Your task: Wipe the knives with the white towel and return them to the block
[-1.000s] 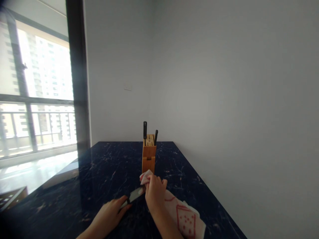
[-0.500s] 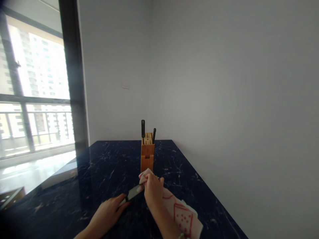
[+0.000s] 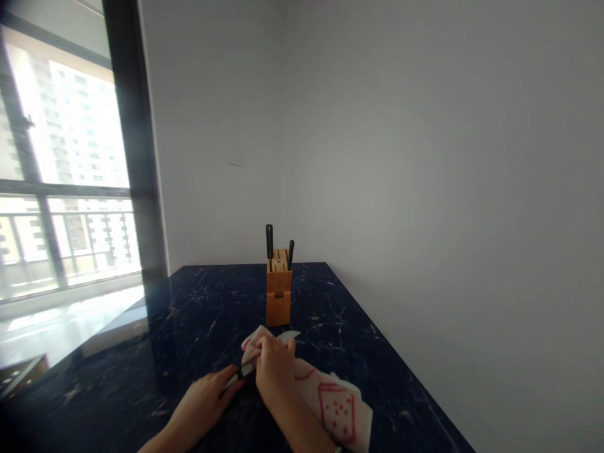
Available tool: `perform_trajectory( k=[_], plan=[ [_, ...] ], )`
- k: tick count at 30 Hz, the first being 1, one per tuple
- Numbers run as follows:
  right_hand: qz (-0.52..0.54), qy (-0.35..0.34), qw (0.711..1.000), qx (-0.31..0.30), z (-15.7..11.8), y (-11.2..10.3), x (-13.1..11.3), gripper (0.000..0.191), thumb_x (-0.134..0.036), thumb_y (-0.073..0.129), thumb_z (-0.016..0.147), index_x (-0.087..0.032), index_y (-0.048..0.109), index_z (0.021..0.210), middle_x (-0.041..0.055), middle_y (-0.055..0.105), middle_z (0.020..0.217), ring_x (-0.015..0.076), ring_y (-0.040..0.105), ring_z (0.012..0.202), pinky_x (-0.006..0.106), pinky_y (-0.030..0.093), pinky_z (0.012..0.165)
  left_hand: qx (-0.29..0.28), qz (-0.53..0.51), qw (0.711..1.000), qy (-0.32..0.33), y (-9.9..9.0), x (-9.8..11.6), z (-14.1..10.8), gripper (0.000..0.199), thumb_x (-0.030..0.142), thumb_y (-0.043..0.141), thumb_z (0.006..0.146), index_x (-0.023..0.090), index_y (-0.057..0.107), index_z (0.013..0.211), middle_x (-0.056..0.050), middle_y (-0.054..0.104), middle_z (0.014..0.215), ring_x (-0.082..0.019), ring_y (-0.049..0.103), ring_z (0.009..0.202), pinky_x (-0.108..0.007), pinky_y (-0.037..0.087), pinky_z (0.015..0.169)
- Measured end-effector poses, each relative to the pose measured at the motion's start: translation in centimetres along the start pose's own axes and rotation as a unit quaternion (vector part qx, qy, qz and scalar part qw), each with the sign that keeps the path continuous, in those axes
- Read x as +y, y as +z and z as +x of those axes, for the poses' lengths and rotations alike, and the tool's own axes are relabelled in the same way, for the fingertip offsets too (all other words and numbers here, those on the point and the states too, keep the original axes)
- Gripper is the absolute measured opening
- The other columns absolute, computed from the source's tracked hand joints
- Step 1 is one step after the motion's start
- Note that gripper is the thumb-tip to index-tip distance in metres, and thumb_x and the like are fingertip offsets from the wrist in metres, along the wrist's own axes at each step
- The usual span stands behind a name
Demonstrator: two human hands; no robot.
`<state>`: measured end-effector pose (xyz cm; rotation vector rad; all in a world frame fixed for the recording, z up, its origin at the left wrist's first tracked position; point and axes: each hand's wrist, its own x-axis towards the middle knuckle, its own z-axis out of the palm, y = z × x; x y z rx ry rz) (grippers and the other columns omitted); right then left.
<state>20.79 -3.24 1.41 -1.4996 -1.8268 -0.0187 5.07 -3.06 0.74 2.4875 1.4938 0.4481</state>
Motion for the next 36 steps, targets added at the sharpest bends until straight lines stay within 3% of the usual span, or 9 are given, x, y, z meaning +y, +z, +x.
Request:
perform_trajectory(
  k=[5, 11, 17, 24, 32, 36],
  plan=[
    [0.004, 0.028, 1.0, 0.006, 0.5, -0.7, 1.1, 0.009, -0.015, 0.048, 0.077, -0.022, 0.053, 0.08, -0.0015, 0.064, 0.083, 0.0151, 0.056, 0.081, 0.03, 0.023, 0.076, -0.003, 0.007, 1.0, -0.005, 0.0, 0.1, 0.2, 0.029, 0.039, 0.029, 0.087, 0.024, 0.054, 0.088, -0.001, 0.067, 0.084, -0.018, 0.062, 0.081, -0.022, 0.039, 0.065],
    [0.033, -0.002, 0.999, 0.007, -0.1, -0.4, 0.3, 0.011, -0.015, 0.047, 0.079, -0.024, 0.053, 0.082, -0.0046, 0.064, 0.083, 0.0133, 0.056, 0.081, 0.028, 0.023, 0.076, 0.006, -0.006, 1.0, 0.007, 0.2, -0.2, 0.1, 0.027, 0.038, 0.031, 0.087, 0.025, 0.054, 0.09, -0.001, 0.067, 0.086, -0.018, 0.063, 0.08, -0.023, 0.039, 0.064],
    [0.059, 0.011, 0.998, 0.019, -0.3, -0.2, -0.4, 0.01, -0.02, 0.044, 0.083, -0.024, 0.054, 0.083, -0.0034, 0.064, 0.082, 0.0138, 0.056, 0.079, 0.028, 0.024, 0.074, 0.008, -0.001, 1.0, 0.011, 0.4, -0.2, 0.0, 0.026, 0.037, 0.032, 0.086, 0.024, 0.054, 0.094, -0.002, 0.067, 0.089, -0.019, 0.062, 0.083, -0.024, 0.04, 0.067],
    [-0.011, 0.055, 0.998, 0.032, 0.8, -0.6, 1.8, 0.009, -0.016, 0.047, 0.079, -0.021, 0.054, 0.08, -0.0009, 0.064, 0.08, 0.0158, 0.056, 0.079, 0.03, 0.022, 0.073, 0.011, 0.002, 1.0, 0.004, 0.6, -0.3, 0.1, 0.029, 0.04, 0.03, 0.087, 0.024, 0.053, 0.088, -0.002, 0.067, 0.081, -0.019, 0.063, 0.079, -0.023, 0.04, 0.064],
    [0.027, -0.018, 0.999, 0.002, -0.3, 0.3, 0.4, 0.018, -0.008, 0.046, 0.074, -0.022, 0.051, 0.082, -0.0035, 0.063, 0.084, 0.0141, 0.055, 0.082, 0.029, 0.022, 0.076, 0.016, -0.016, 1.0, 0.005, 0.6, -0.5, 0.2, 0.025, 0.037, 0.033, 0.086, 0.024, 0.054, 0.088, -0.001, 0.067, 0.085, -0.018, 0.062, 0.081, -0.023, 0.039, 0.066],
    [0.018, -0.002, 1.0, 0.015, 0.0, 0.2, 0.5, 0.013, -0.011, 0.046, 0.075, -0.022, 0.052, 0.08, -0.0029, 0.063, 0.081, 0.0149, 0.056, 0.08, 0.03, 0.022, 0.075, 0.015, -0.023, 1.0, 0.011, 0.6, -0.5, 0.3, 0.026, 0.038, 0.032, 0.087, 0.024, 0.054, 0.088, -0.001, 0.067, 0.084, -0.018, 0.062, 0.08, -0.023, 0.039, 0.065]
  ],
)
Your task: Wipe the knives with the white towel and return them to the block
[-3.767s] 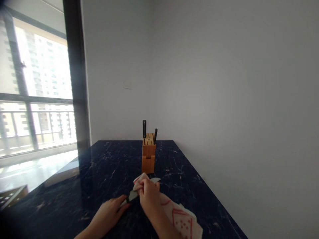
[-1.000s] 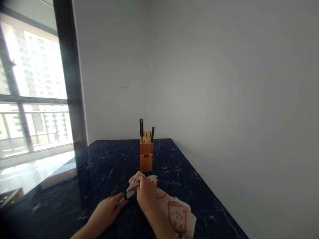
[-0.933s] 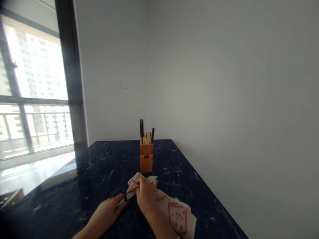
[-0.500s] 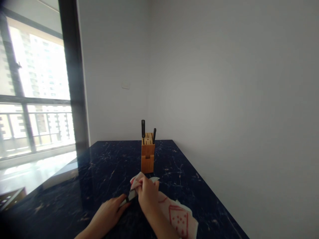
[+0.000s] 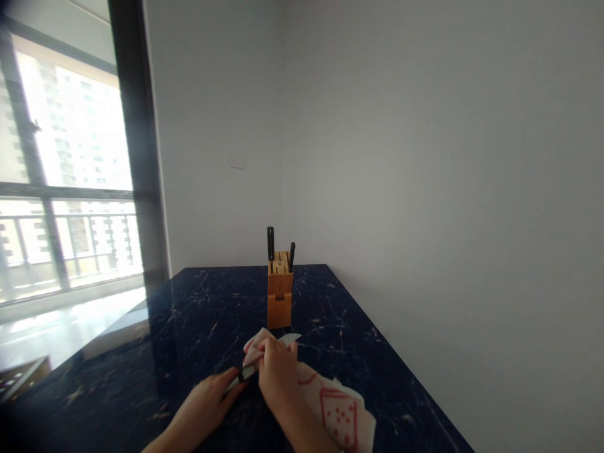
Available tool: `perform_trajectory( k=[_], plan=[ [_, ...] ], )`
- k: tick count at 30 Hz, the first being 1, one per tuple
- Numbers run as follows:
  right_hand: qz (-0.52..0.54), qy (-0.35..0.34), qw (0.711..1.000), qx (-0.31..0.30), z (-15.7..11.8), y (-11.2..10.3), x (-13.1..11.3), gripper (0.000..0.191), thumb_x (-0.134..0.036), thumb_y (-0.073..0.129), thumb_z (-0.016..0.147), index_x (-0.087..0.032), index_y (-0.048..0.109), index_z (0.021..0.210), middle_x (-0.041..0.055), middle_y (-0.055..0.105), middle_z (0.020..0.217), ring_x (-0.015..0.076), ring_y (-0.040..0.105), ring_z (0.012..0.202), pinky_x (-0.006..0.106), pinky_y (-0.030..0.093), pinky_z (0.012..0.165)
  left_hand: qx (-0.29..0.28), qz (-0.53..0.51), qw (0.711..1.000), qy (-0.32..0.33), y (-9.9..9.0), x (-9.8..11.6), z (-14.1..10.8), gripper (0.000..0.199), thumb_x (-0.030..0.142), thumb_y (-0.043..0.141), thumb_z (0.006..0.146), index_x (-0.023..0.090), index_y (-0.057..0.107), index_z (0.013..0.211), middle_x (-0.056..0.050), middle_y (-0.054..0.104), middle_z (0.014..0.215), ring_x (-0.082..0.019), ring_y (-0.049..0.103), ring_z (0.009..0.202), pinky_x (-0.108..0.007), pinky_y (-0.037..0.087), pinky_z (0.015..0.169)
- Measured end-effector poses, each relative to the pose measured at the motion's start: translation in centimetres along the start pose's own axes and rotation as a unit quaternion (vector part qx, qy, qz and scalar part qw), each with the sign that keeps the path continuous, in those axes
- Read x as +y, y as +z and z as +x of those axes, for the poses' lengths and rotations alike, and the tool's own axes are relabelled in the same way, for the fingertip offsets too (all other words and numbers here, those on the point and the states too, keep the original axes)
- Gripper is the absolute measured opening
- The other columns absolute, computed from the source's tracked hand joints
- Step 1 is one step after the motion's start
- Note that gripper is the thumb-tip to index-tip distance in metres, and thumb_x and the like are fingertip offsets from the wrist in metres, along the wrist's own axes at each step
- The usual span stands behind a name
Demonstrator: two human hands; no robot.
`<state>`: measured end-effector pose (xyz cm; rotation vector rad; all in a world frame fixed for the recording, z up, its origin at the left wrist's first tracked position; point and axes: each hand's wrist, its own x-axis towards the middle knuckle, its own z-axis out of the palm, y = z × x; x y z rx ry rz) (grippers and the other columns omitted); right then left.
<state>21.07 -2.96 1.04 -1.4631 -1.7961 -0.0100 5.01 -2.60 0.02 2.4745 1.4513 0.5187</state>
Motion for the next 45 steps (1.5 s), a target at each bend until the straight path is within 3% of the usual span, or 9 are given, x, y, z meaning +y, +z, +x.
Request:
perform_trajectory(
  k=[4, 12, 16, 25, 28, 33, 36, 39, 45],
  plan=[
    [0.002, 0.041, 0.999, 0.004, 0.5, -0.6, 0.6, 0.008, -0.014, 0.048, 0.076, -0.021, 0.051, 0.075, -0.0024, 0.064, 0.078, 0.0149, 0.056, 0.078, 0.029, 0.023, 0.072, 0.0, 0.007, 1.0, 0.003, 0.1, 0.1, 0.0, 0.027, 0.039, 0.031, 0.087, 0.024, 0.053, 0.086, -0.001, 0.066, 0.08, -0.018, 0.063, 0.077, -0.023, 0.039, 0.063],
    [0.033, -0.003, 0.999, -0.011, -0.4, -0.2, -0.2, 0.013, -0.014, 0.046, 0.078, -0.024, 0.052, 0.083, -0.0041, 0.063, 0.082, 0.0134, 0.055, 0.079, 0.027, 0.023, 0.074, -0.003, 0.008, 1.0, 0.0, 0.2, -0.2, 0.1, 0.026, 0.038, 0.032, 0.086, 0.024, 0.053, 0.092, -0.002, 0.067, 0.086, -0.019, 0.063, 0.081, -0.024, 0.04, 0.066],
    [-0.002, 0.02, 1.0, -0.003, -0.1, 0.2, -0.2, 0.011, -0.016, 0.044, 0.081, -0.023, 0.053, 0.082, -0.0024, 0.064, 0.08, 0.0142, 0.056, 0.078, 0.028, 0.024, 0.073, -0.006, 0.013, 1.0, -0.002, 0.2, -0.1, 0.0, 0.026, 0.037, 0.031, 0.087, 0.024, 0.053, 0.09, -0.002, 0.067, 0.084, -0.018, 0.063, 0.081, -0.023, 0.04, 0.065],
    [-0.178, 0.093, 0.98, 0.001, 1.6, -1.3, 3.5, 0.013, -0.02, 0.043, 0.082, -0.021, 0.055, 0.087, 0.0028, 0.064, 0.084, 0.019, 0.055, 0.08, 0.032, 0.024, 0.073, -0.002, 0.043, 0.999, -0.014, 0.2, 0.0, 0.0, 0.031, 0.042, 0.029, 0.087, 0.023, 0.053, 0.09, -0.003, 0.066, 0.084, -0.02, 0.062, 0.079, -0.026, 0.041, 0.066],
    [-0.207, 0.115, 0.972, -0.006, 1.7, -1.8, 4.8, 0.014, -0.021, 0.042, 0.083, -0.019, 0.054, 0.089, 0.0045, 0.064, 0.081, 0.0202, 0.056, 0.078, 0.032, 0.025, 0.071, -0.005, 0.04, 0.999, -0.021, 0.2, 0.1, 0.0, 0.032, 0.042, 0.028, 0.087, 0.022, 0.052, 0.094, -0.004, 0.066, 0.086, -0.02, 0.062, 0.082, -0.026, 0.041, 0.068],
    [-0.224, 0.131, 0.965, 0.04, 1.9, -2.9, 5.9, 0.01, -0.017, 0.042, 0.082, -0.019, 0.051, 0.086, 0.005, 0.063, 0.077, 0.0212, 0.056, 0.078, 0.032, 0.024, 0.068, -0.017, 0.028, 0.999, -0.035, -0.1, 0.4, -0.1, 0.029, 0.039, 0.029, 0.087, 0.022, 0.051, 0.096, -0.003, 0.066, 0.088, -0.019, 0.061, 0.083, -0.026, 0.041, 0.07],
    [-0.221, 0.134, 0.963, 0.08, 2.3, -3.8, 5.5, 0.008, -0.019, 0.042, 0.082, -0.018, 0.049, 0.087, 0.0054, 0.062, 0.077, 0.0208, 0.055, 0.076, 0.032, 0.023, 0.068, -0.018, 0.024, 0.998, -0.046, -0.1, 0.6, -0.2, 0.027, 0.038, 0.031, 0.086, 0.023, 0.05, 0.099, -0.003, 0.065, 0.09, -0.018, 0.061, 0.084, -0.026, 0.041, 0.07],
    [-0.187, 0.086, 0.971, 0.117, 2.3, -4.2, 4.0, 0.008, -0.02, 0.043, 0.082, -0.019, 0.049, 0.087, 0.0036, 0.06, 0.077, 0.0188, 0.054, 0.076, 0.031, 0.023, 0.069, -0.005, 0.02, 0.999, -0.049, 0.1, 0.6, -0.2, 0.026, 0.037, 0.032, 0.086, 0.022, 0.05, 0.096, -0.004, 0.065, 0.088, -0.019, 0.061, 0.082, -0.026, 0.041, 0.069],
    [-0.099, -0.003, 0.993, 0.06, 1.0, -2.6, 1.1, 0.011, -0.011, 0.046, 0.075, -0.02, 0.05, 0.08, -0.0013, 0.059, 0.077, 0.0149, 0.051, 0.076, 0.029, 0.022, 0.071, 0.024, -0.01, 0.999, -0.047, 0.7, 0.3, -0.2, 0.02, 0.035, 0.033, 0.086, 0.021, 0.047, 0.089, -0.004, 0.065, 0.084, -0.017, 0.062, 0.077, -0.024, 0.039, 0.066]
  ],
)
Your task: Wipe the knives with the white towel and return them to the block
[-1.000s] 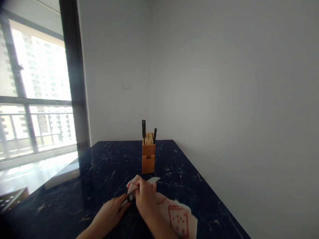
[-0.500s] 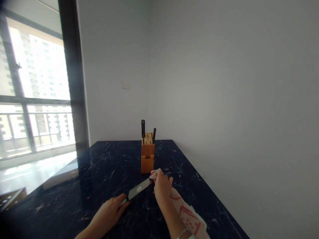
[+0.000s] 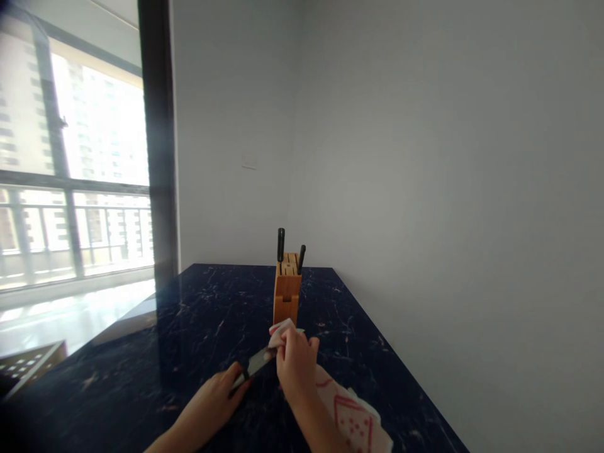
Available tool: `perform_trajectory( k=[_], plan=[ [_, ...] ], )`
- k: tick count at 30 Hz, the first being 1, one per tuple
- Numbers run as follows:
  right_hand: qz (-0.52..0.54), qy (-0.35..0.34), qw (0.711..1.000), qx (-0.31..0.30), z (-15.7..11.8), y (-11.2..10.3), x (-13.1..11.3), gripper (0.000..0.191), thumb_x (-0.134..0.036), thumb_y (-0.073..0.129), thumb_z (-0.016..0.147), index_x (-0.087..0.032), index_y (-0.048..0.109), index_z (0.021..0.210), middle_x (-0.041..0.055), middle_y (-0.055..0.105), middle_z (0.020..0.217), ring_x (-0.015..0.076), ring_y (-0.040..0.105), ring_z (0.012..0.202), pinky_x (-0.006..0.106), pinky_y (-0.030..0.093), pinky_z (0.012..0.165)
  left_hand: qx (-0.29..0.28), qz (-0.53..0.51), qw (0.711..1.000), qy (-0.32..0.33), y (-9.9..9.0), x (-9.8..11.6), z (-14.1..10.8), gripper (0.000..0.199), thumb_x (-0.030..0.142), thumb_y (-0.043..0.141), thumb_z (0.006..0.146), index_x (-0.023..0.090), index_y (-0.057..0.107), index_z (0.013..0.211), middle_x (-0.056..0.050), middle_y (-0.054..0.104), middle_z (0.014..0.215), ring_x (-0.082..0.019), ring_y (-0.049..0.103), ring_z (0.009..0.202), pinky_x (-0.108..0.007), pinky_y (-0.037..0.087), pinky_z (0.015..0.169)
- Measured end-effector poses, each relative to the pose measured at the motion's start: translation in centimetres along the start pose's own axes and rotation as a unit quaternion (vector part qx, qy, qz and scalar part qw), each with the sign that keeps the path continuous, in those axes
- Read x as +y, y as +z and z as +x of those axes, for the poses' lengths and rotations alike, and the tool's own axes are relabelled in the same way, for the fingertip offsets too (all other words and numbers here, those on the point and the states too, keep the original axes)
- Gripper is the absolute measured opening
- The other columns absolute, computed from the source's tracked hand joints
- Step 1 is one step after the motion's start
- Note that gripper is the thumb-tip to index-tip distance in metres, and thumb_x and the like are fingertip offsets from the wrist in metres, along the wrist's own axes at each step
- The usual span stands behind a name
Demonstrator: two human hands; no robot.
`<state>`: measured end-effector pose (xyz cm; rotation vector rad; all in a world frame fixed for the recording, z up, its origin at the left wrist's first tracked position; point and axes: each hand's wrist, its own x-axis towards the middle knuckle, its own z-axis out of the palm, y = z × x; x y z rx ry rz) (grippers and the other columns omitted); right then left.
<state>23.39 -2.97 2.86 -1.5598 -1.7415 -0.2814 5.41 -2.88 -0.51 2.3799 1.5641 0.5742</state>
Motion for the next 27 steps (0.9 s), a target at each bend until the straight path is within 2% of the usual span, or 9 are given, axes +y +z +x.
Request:
perform_trajectory(
  k=[5, 9, 12, 15, 18, 20, 24, 27],
  plan=[
    [0.057, -0.014, 0.997, -0.055, -1.0, 1.0, -1.7, 0.017, -0.006, 0.048, 0.068, -0.021, 0.051, 0.075, -0.0039, 0.06, 0.077, 0.0135, 0.052, 0.077, 0.028, 0.023, 0.073, 0.0, -0.006, 1.0, -0.001, 0.1, -0.2, 0.1, 0.02, 0.035, 0.032, 0.087, 0.02, 0.046, 0.086, -0.003, 0.065, 0.081, -0.017, 0.062, 0.075, -0.024, 0.039, 0.063],
    [0.124, -0.019, 0.988, -0.091, -1.5, 1.1, -3.1, 0.016, -0.008, 0.049, 0.069, -0.022, 0.053, 0.075, -0.005, 0.062, 0.081, 0.0121, 0.054, 0.079, 0.026, 0.026, 0.073, 0.001, 0.005, 1.0, 0.011, 0.3, -0.5, 0.2, 0.022, 0.033, 0.032, 0.087, 0.019, 0.047, 0.097, -0.006, 0.065, 0.09, -0.019, 0.061, 0.084, -0.025, 0.04, 0.07],
    [0.144, 0.005, 0.983, -0.111, -1.7, 1.1, -3.3, 0.011, -0.014, 0.052, 0.071, -0.024, 0.055, 0.075, -0.0059, 0.064, 0.079, 0.0125, 0.055, 0.077, 0.025, 0.027, 0.073, 0.0, 0.01, 1.0, 0.019, 0.3, -0.6, 0.2, 0.026, 0.032, 0.031, 0.087, 0.018, 0.045, 0.104, -0.007, 0.064, 0.095, -0.02, 0.06, 0.088, -0.026, 0.04, 0.073],
    [0.13, 0.036, 0.982, -0.129, -1.6, 1.2, -2.7, 0.005, -0.02, 0.055, 0.071, -0.024, 0.057, 0.07, -0.0054, 0.064, 0.072, 0.0144, 0.057, 0.073, 0.026, 0.028, 0.071, -0.018, 0.012, 1.0, 0.015, 0.2, -0.4, 0.2, 0.025, 0.033, 0.03, 0.087, 0.018, 0.046, 0.1, -0.006, 0.065, 0.092, -0.02, 0.061, 0.086, -0.026, 0.041, 0.07],
    [0.113, 0.044, 0.986, -0.115, -1.5, 1.1, -2.4, 0.006, -0.021, 0.053, 0.073, -0.024, 0.057, 0.068, -0.0047, 0.065, 0.072, 0.0143, 0.057, 0.072, 0.026, 0.029, 0.07, -0.023, 0.014, 0.999, 0.017, -0.1, -0.2, 0.1, 0.023, 0.033, 0.031, 0.087, 0.02, 0.045, 0.099, -0.005, 0.065, 0.09, -0.019, 0.061, 0.085, -0.025, 0.04, 0.068],
    [0.101, 0.036, 0.99, -0.09, -1.4, 1.0, -2.4, 0.01, -0.018, 0.051, 0.073, -0.025, 0.057, 0.077, -0.0042, 0.065, 0.077, 0.0138, 0.058, 0.075, 0.026, 0.028, 0.071, -0.02, 0.014, 1.0, 0.01, -0.2, -0.1, 0.0, 0.021, 0.034, 0.031, 0.087, 0.02, 0.045, 0.095, -0.004, 0.065, 0.088, -0.019, 0.061, 0.083, -0.025, 0.039, 0.066],
    [0.073, 0.018, 0.995, -0.071, -1.3, 1.0, -2.6, 0.041, -0.01, 0.048, 0.068, -0.028, 0.049, 0.105, -0.0025, 0.065, 0.086, 0.0148, 0.058, 0.079, 0.027, 0.026, 0.072, -0.016, 0.007, 1.0, 0.007, -0.3, 0.0, 0.0, 0.018, 0.035, 0.032, 0.087, 0.021, 0.044, 0.089, -0.002, 0.065, 0.085, -0.018, 0.061, 0.081, -0.024, 0.038, 0.065],
    [0.044, -0.001, 0.997, -0.065, -1.3, 0.8, -2.6, 0.037, -0.008, 0.047, 0.066, -0.028, 0.052, 0.097, -0.0029, 0.065, 0.086, 0.015, 0.057, 0.081, 0.028, 0.024, 0.072, -0.018, 0.002, 1.0, 0.001, -0.3, 0.0, 0.0, 0.017, 0.035, 0.032, 0.087, 0.022, 0.043, 0.09, -0.003, 0.065, 0.086, -0.018, 0.061, 0.083, -0.023, 0.038, 0.067]
  ],
)
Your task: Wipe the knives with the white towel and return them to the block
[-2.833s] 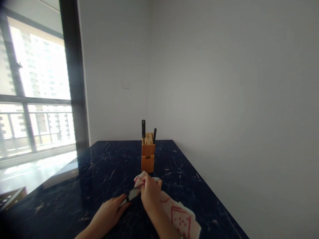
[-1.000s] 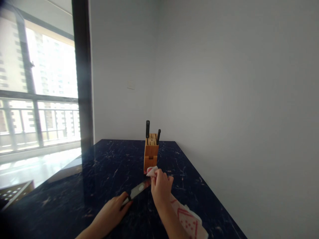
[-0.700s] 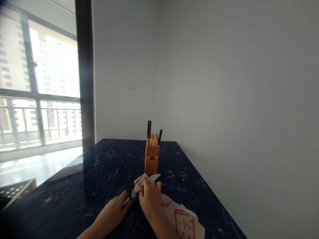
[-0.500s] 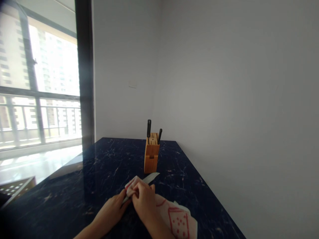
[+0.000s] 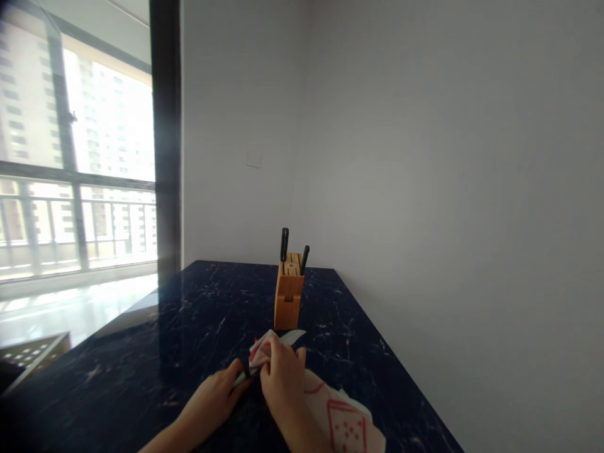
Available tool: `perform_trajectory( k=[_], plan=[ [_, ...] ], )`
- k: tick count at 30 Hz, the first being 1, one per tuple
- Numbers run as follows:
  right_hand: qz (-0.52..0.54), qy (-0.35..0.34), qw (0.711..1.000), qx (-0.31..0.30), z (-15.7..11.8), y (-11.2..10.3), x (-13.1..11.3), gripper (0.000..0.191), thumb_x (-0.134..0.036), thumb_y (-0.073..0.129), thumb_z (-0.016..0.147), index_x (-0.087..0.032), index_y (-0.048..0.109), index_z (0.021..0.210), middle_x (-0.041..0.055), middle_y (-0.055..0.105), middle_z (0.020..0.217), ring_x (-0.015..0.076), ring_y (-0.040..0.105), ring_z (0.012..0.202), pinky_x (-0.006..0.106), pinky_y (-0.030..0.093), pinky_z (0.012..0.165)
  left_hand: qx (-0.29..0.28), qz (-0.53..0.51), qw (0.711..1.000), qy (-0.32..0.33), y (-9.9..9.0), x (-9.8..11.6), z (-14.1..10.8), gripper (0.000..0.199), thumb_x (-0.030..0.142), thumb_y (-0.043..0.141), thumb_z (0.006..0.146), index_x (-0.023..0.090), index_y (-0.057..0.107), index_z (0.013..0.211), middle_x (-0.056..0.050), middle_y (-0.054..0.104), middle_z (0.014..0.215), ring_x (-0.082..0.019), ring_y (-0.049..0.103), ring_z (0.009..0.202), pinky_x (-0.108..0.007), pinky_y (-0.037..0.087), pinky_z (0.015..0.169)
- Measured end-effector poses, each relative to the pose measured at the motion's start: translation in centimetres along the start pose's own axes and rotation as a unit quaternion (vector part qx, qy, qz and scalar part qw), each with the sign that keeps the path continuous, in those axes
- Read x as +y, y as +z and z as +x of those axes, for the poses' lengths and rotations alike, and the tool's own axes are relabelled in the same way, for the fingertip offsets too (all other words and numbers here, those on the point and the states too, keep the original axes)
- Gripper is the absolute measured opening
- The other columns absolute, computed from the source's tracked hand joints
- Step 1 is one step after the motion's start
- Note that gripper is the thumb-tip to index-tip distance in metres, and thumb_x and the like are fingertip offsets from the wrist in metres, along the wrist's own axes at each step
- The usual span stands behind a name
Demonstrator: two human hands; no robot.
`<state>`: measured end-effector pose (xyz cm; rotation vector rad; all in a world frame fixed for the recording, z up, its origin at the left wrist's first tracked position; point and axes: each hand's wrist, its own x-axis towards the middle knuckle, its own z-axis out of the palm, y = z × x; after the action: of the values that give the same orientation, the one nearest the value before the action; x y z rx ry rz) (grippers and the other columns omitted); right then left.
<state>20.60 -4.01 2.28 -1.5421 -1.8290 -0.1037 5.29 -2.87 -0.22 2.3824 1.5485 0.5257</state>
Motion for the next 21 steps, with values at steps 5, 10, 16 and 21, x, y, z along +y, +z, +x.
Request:
perform_trajectory(
  k=[5, 10, 16, 21],
  plan=[
    [-0.019, -0.004, 0.999, 0.04, 0.1, -0.5, 0.0, 0.018, -0.011, 0.046, 0.067, -0.024, 0.053, 0.077, -0.0038, 0.062, 0.078, 0.0138, 0.056, 0.079, 0.027, 0.025, 0.071, -0.008, -0.003, 1.0, -0.005, 0.0, 0.0, 0.1, 0.018, 0.035, 0.032, 0.087, 0.022, 0.043, 0.089, -0.003, 0.065, 0.086, -0.018, 0.062, 0.082, -0.024, 0.038, 0.067],
    [0.047, -0.014, 0.998, 0.042, 0.1, -0.6, -0.1, 0.014, -0.011, 0.048, 0.069, -0.022, 0.053, 0.076, -0.0035, 0.06, 0.078, 0.0125, 0.055, 0.074, 0.025, 0.029, 0.071, -0.007, 0.002, 1.0, 0.005, 0.1, -0.1, 0.2, 0.02, 0.034, 0.032, 0.086, 0.021, 0.044, 0.095, -0.004, 0.065, 0.088, -0.019, 0.062, 0.083, -0.025, 0.04, 0.066],
    [0.094, -0.03, 0.994, 0.039, -0.2, -0.3, -1.0, 0.008, -0.014, 0.048, 0.074, -0.022, 0.051, 0.073, -0.0032, 0.059, 0.075, 0.0137, 0.053, 0.073, 0.026, 0.03, 0.071, -0.018, 0.034, 0.997, 0.06, -0.4, 0.3, -0.3, 0.033, 0.034, 0.033, 0.085, 0.023, 0.037, 0.116, -0.005, 0.063, 0.103, -0.02, 0.06, 0.091, -0.027, 0.041, 0.072],
    [0.079, 0.032, 0.99, 0.115, 0.6, -0.7, 0.5, 0.006, -0.016, 0.047, 0.073, -0.021, 0.046, 0.075, 0.0004, 0.055, 0.085, 0.0147, 0.053, 0.074, 0.026, 0.034, 0.07, -0.024, 0.056, 0.997, 0.041, -0.4, 0.3, -0.3, 0.034, 0.036, 0.032, 0.085, 0.021, 0.037, 0.115, -0.006, 0.064, 0.099, -0.022, 0.06, 0.09, -0.028, 0.041, 0.071]
  ],
)
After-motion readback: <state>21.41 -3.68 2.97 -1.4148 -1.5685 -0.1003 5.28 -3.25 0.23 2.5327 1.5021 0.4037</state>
